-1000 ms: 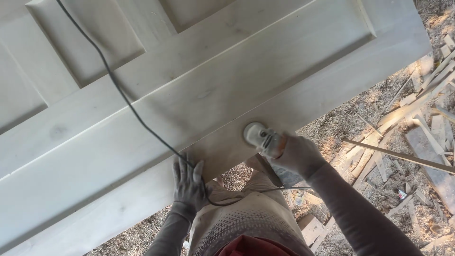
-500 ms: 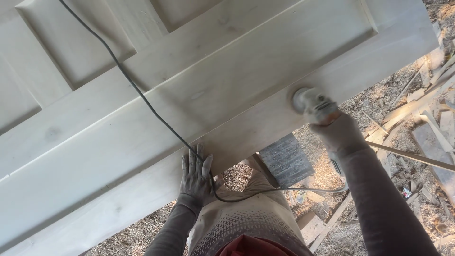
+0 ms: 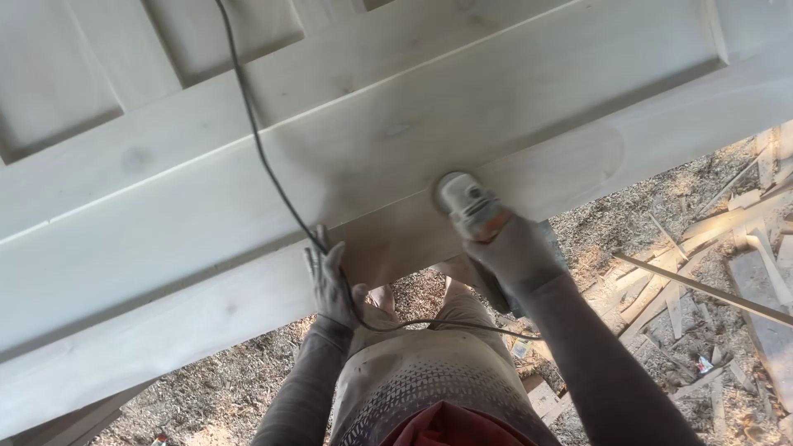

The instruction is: Sanding a wooden door using a power orbital sander

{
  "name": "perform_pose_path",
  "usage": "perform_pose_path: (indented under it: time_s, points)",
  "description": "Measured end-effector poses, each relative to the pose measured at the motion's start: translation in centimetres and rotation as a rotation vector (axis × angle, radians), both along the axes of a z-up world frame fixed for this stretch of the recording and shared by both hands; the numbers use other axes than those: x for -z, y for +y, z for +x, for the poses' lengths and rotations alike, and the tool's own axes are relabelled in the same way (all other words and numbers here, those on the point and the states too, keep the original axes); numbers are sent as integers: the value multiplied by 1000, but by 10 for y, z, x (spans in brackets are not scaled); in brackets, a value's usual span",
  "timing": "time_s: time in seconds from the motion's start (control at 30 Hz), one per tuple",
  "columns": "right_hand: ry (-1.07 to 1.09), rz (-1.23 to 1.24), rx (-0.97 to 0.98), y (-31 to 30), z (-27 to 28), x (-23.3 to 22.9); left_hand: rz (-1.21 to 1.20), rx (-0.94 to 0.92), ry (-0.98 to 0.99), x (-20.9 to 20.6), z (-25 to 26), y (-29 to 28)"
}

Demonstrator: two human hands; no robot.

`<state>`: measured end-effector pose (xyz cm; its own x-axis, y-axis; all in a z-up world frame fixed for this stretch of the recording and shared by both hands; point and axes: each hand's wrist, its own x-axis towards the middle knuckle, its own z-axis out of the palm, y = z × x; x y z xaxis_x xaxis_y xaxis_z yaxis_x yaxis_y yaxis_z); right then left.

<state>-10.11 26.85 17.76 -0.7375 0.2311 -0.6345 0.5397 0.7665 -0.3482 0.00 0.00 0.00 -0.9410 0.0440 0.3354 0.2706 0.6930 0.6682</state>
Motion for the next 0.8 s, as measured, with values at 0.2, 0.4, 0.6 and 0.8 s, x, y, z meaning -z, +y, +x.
perform_pose_path:
  time_s: [0.2, 0.4, 0.6, 0.8]
  points:
    - [-41, 36, -237, -48, 16, 34, 20, -184, 13, -1, 18, -55]
    - [-22, 25, -493, -102, 41, 42, 18, -225, -19, -7, 22, -72]
    - [-67, 8, -609, -87, 50, 37, -49, -165, -57, -12, 22, -68]
    - [-84, 165, -485, 2, 25, 12, -291, 16, -173, 4, 11, -26]
